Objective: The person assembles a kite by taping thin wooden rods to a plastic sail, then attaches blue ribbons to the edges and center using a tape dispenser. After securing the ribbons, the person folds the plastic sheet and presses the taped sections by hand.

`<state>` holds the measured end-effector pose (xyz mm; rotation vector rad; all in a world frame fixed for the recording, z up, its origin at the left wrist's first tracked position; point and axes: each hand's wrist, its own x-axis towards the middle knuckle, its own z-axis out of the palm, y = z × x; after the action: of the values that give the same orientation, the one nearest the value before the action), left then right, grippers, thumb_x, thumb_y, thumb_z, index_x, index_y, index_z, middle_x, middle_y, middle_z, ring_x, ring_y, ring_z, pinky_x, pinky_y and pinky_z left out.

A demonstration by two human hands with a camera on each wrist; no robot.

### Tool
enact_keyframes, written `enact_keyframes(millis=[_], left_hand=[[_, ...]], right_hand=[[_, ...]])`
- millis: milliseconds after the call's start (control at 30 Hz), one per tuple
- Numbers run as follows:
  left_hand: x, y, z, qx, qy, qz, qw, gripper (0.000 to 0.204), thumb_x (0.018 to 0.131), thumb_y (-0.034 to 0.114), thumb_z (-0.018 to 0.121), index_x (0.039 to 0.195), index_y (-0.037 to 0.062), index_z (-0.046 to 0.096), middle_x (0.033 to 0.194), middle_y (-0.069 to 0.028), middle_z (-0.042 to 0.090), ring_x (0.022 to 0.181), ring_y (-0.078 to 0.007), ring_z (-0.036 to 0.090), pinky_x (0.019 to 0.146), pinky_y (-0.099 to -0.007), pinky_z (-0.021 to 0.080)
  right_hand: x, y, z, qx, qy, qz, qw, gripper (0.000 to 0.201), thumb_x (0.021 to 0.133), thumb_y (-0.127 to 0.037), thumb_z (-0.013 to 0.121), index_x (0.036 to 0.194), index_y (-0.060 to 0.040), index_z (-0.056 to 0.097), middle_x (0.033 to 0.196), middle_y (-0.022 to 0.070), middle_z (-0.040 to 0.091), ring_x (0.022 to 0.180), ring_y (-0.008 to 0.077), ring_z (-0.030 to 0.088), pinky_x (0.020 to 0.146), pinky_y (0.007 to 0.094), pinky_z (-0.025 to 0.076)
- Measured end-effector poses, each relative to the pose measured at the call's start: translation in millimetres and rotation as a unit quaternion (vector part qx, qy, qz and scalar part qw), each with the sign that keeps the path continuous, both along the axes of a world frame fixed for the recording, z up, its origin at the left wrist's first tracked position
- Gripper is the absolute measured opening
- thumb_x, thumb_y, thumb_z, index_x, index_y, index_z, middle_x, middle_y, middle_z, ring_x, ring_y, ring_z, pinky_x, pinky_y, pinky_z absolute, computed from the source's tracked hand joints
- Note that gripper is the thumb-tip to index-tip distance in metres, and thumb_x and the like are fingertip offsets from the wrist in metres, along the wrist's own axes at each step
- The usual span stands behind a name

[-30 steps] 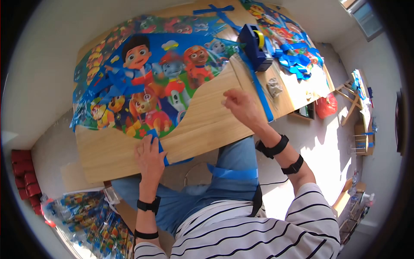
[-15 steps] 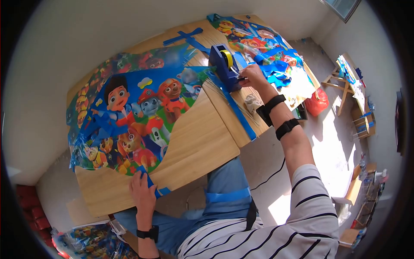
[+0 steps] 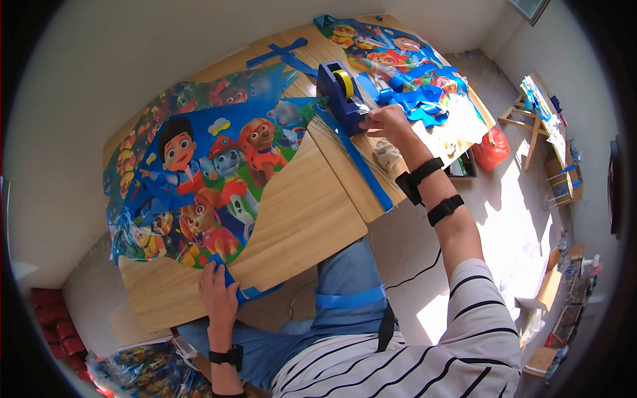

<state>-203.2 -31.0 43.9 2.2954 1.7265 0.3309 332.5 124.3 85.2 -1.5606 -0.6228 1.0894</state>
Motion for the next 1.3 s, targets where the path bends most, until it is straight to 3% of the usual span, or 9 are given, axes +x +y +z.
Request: enact_keyframes(millis=[133,233,467,667,967,1300], left_hand=[[-0.1,-0.3,0.4,-0.004,-0.005,0.003,1.000,0.054,0.076,0.011,0.073,0.126,-0.0031,0.058,0.139,-0.0185,0.049,0.129,-0.0385,0.045,0.109,-0.0464,0.035],[-0.9,-0.7,-2.4,-0.003,-0.004,0.002,1.000,0.054,0.076,0.011,0.075,0.125,-0.0035,0.058,0.139,-0.0180,0.048,0.129,-0.0376,0.044,0.108,-0.0477,0.034],[-2.0,-0.8,-3.6,-0.007,-0.008,0.002,1.000,0.055,0.075,0.011,0.076,0.125,-0.0034,0.058,0.140,-0.0178,0.047,0.131,-0.0372,0.043,0.108,-0.0484,0.034],[-1.7,-0.5,-2.8,-0.012,-0.006,0.003,1.000,0.055,0.075,0.011,0.076,0.125,-0.0032,0.058,0.140,-0.0174,0.047,0.131,-0.0372,0.043,0.109,-0.0482,0.034],[-2.4,-0.5,-4.7,-0.014,-0.010,0.007,1.000,0.056,0.075,0.011,0.076,0.126,-0.0020,0.058,0.141,-0.0173,0.047,0.131,-0.0375,0.043,0.109,-0.0481,0.034],[-0.8,-0.3,-2.8,0.001,-0.013,0.006,1.000,0.053,0.074,0.009,0.073,0.124,-0.0038,0.059,0.138,-0.0193,0.049,0.129,-0.0387,0.045,0.108,-0.0461,0.035]], right_hand=[[-4.5,-7.0,-1.4,-0.008,0.127,-0.060,0.990,0.011,0.086,-0.004,0.065,0.089,0.0046,0.058,0.083,0.0123,0.061,0.081,0.0326,0.073,0.070,0.0485,0.060],[-3.8,-8.8,-8.3,0.016,0.145,-0.091,0.985,0.014,0.085,-0.004,0.068,0.088,0.0044,0.057,0.080,0.0116,0.060,0.078,0.0318,0.072,0.074,0.0524,0.060],[-0.4,-11.5,-7.6,-0.055,0.137,-0.151,0.977,0.017,0.085,-0.012,0.073,0.093,-0.0031,0.061,0.083,0.0074,0.060,0.080,0.0281,0.069,0.082,0.0564,0.052],[0.6,-1.2,-14.1,-0.067,0.084,-0.091,0.990,0.020,0.083,-0.013,0.075,0.093,-0.0023,0.061,0.088,0.0111,0.066,0.087,0.0302,0.070,0.083,0.0586,0.051],[8.4,1.3,-34.1,0.059,0.074,-0.034,0.995,0.009,0.085,-0.002,0.067,0.089,0.0032,0.061,0.089,0.0194,0.070,0.087,0.0394,0.072,0.077,0.0412,0.056],[-5.8,-9.1,-27.7,0.110,0.100,-0.044,0.988,0.001,0.084,0.001,0.062,0.084,0.0009,0.061,0.094,0.0200,0.069,0.093,0.0435,0.071,0.080,0.0461,0.056]])
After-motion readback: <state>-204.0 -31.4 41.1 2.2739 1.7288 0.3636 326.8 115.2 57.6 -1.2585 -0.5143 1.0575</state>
